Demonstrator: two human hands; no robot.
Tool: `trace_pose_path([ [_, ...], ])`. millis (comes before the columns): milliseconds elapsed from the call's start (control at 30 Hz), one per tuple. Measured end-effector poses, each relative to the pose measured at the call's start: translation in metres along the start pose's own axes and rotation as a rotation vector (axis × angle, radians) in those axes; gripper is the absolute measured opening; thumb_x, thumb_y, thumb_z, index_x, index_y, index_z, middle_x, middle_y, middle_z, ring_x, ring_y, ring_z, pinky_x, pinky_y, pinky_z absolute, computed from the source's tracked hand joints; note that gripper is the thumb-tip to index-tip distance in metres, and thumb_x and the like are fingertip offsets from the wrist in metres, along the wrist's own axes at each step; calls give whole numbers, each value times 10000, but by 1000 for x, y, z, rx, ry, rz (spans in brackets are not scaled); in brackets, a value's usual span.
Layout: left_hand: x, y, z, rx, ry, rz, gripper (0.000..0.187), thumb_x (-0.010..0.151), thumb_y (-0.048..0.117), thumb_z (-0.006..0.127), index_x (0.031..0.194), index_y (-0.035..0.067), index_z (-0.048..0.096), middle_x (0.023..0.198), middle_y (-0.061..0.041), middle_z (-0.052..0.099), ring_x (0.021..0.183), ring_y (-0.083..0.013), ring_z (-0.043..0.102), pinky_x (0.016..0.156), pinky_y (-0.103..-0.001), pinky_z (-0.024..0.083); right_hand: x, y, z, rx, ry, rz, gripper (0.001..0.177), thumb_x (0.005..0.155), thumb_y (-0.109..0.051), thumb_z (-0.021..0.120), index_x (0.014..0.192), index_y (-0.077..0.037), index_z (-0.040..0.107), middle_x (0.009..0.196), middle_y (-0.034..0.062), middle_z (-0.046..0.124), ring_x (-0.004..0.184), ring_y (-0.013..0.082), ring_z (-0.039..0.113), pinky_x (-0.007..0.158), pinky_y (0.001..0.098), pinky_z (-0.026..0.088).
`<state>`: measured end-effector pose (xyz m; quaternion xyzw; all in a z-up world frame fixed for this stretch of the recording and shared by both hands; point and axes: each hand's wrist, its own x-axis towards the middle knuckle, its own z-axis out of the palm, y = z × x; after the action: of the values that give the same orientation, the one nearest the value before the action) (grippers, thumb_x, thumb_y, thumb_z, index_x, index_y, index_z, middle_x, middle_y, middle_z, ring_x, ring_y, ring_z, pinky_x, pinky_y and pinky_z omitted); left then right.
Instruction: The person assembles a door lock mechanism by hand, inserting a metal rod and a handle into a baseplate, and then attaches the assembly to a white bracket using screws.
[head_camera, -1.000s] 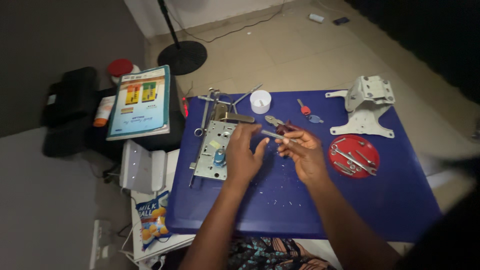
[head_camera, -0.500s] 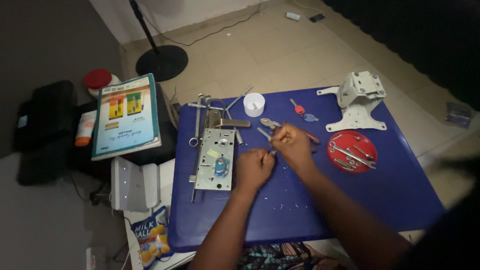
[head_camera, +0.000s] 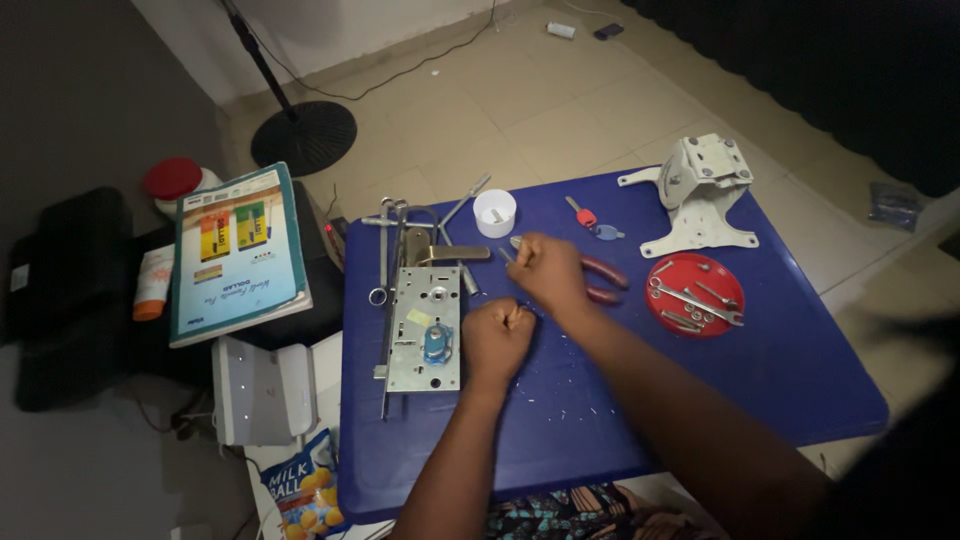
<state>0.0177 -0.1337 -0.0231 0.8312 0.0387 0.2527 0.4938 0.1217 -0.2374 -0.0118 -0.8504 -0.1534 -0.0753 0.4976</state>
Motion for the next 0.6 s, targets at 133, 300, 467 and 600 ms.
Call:
trace_pose_path([
  [133,1,2,-1,8,12,35,322,764,138,741,590,18,499,558,-137,522,464,-244,495,483,-414,386,3,-10,4,-268,28,-174,197,766,-152,823,753,-48,656,691,132,687,639,311,675,594,417,523],
  [300,2,4,-4,-33,-7,-3,291,779,140,730,608,27,524,564,-125,540,465,-237,522,489,-403,402,-5,-17,-11,-192,-138,-185,162,753,-158,839,842,-63,743,832,114,748,733,268,735,676,379,570],
  [467,2,2,-2,9,14,19,293,781,132,745,615,17,533,569,-139,530,470,-247,493,498,-405,386,-2,-9,-18,-121,-278,-331,313,705,51,718,995,-49,779,1119,118,717,976,284,694,837,358,556],
  [600,1,2,0,-3,20,-10,300,765,118,755,605,16,522,570,-121,543,469,-233,505,494,-394,394,-3,2,-10,-54,-316,-334,314,720,97,639,961,-44,782,1204,98,692,1041,267,688,877,340,564],
])
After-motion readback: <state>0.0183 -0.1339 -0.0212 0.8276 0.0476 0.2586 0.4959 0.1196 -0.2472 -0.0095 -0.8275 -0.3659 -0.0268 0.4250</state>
